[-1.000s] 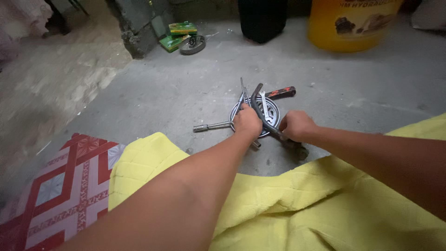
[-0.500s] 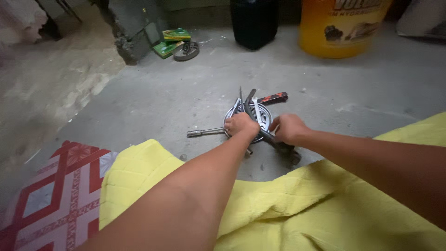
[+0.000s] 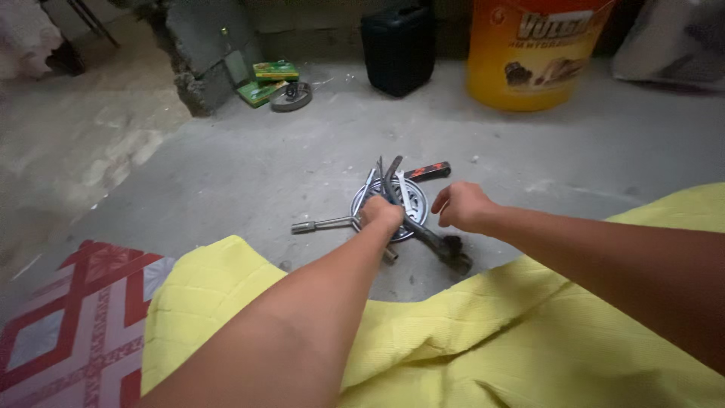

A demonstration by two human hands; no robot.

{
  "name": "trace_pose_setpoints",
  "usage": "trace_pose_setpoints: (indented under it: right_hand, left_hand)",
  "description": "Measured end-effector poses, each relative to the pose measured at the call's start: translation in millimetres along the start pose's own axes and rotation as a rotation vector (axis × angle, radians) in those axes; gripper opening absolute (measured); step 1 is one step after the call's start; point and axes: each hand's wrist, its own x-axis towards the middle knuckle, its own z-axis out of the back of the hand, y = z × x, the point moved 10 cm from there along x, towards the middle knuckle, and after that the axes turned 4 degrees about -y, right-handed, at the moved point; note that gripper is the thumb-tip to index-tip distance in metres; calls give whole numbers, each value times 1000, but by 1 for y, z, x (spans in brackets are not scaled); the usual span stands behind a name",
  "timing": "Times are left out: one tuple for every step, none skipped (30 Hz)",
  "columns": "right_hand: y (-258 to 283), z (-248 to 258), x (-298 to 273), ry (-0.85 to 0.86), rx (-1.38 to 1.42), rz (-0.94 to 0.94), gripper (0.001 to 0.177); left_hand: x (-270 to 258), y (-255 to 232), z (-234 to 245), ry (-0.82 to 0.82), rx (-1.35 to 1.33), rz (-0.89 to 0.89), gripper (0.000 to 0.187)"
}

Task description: The person sits on the floor and repeatedly picks up, inspects, and places down various hand tools including a T-handle wrench, screwdrivers, and pliers. The tools are handled one at a time and returned to a pile on the floor.

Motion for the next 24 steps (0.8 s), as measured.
trace_pose_setpoints:
  right_hand:
    - [1, 4, -3, 4, 0, -4, 35]
    - [3, 8, -6, 5, 3, -4, 34]
    - [5, 11, -9, 6, 7, -3, 32]
    - [6, 15, -12, 8, 11, -3, 31]
    - [7, 18, -15, 2, 0, -19, 31]
    - [7, 22, -18, -3, -10, -35, 31]
    - [8, 24, -21, -8, -19, -50, 31]
    - [7, 27, -24, -15, 7, -73, 30]
    - [6, 28, -27, -20, 35, -95, 29]
    - [5, 29, -29, -26, 64, -117, 28]
    - [5, 27, -30, -17, 134, -146, 28]
    - [4, 24, -30, -7, 205, -175, 28]
    - [3, 21, -31, 3, 278, -204, 28]
    - [3, 19, -30, -8, 349, -209, 30]
    - [5, 17, -30, -16, 419, -212, 33]
    - [7, 16, -29, -24, 490, -215, 36]
    - [9, 12, -29, -7, 563, -230, 36]
    - [11, 8, -29, 10, 635, -246, 36]
    - [14, 5, -30, 27, 708, -262, 37]
    - [16, -2, -33, 66, 768, -303, 37]
    - [18, -9, -36, 104, 827, -345, 39]
    - [21, -15, -41, 143, 887, -386, 41]
    - [25, -15, -43, 146, 892, -369, 41]
    - [28, -14, -46, 148, 898, -352, 40]
  left_hand:
    - [2, 3, -1, 23, -10, 23, 38]
    - [5, 6, -4, 46, -21, 45, 38]
    - [8, 8, -9, 68, -31, 68, 37]
    - [12, 12, -12, 43, -108, 105, 35]
    - [17, 17, -16, 17, -185, 145, 34]
    - [23, 24, -21, -9, -262, 185, 33]
    - [29, 25, -32, 36, -392, 169, 27]
    - [35, 25, -42, 81, -522, 151, 21]
    - [41, 25, -49, 124, -650, 133, 15]
    - [42, 27, -64, 260, -725, 197, 9]
    - [40, 28, -76, 398, -796, 259, 6]
    - [33, 26, -85, 538, -866, 320, 9]
    - [29, 23, -83, 553, -933, 313, 8]
    - [21, 20, -79, 568, -1000, 305, 7]
    - [11, 17, -71, 581, -1068, 298, 5]
    - [1, 11, -64, 584, -1120, 290, 7]
    - [-11, 4, -58, 586, -1173, 284, 10]
    - [-22, -3, -51, 587, -1225, 276, 13]
    - [-32, -12, -47, 590, -1274, 289, 14]
    - [-39, -21, -43, 592, -1323, 302, 15]
    - [-45, -29, -40, 596, -1371, 313, 17]
    - [-49, -33, -36, 593, -1351, 286, 16]
    - [-52, -37, -34, 592, -1331, 257, 16]
    - [-53, -40, -33, 591, -1310, 229, 16]
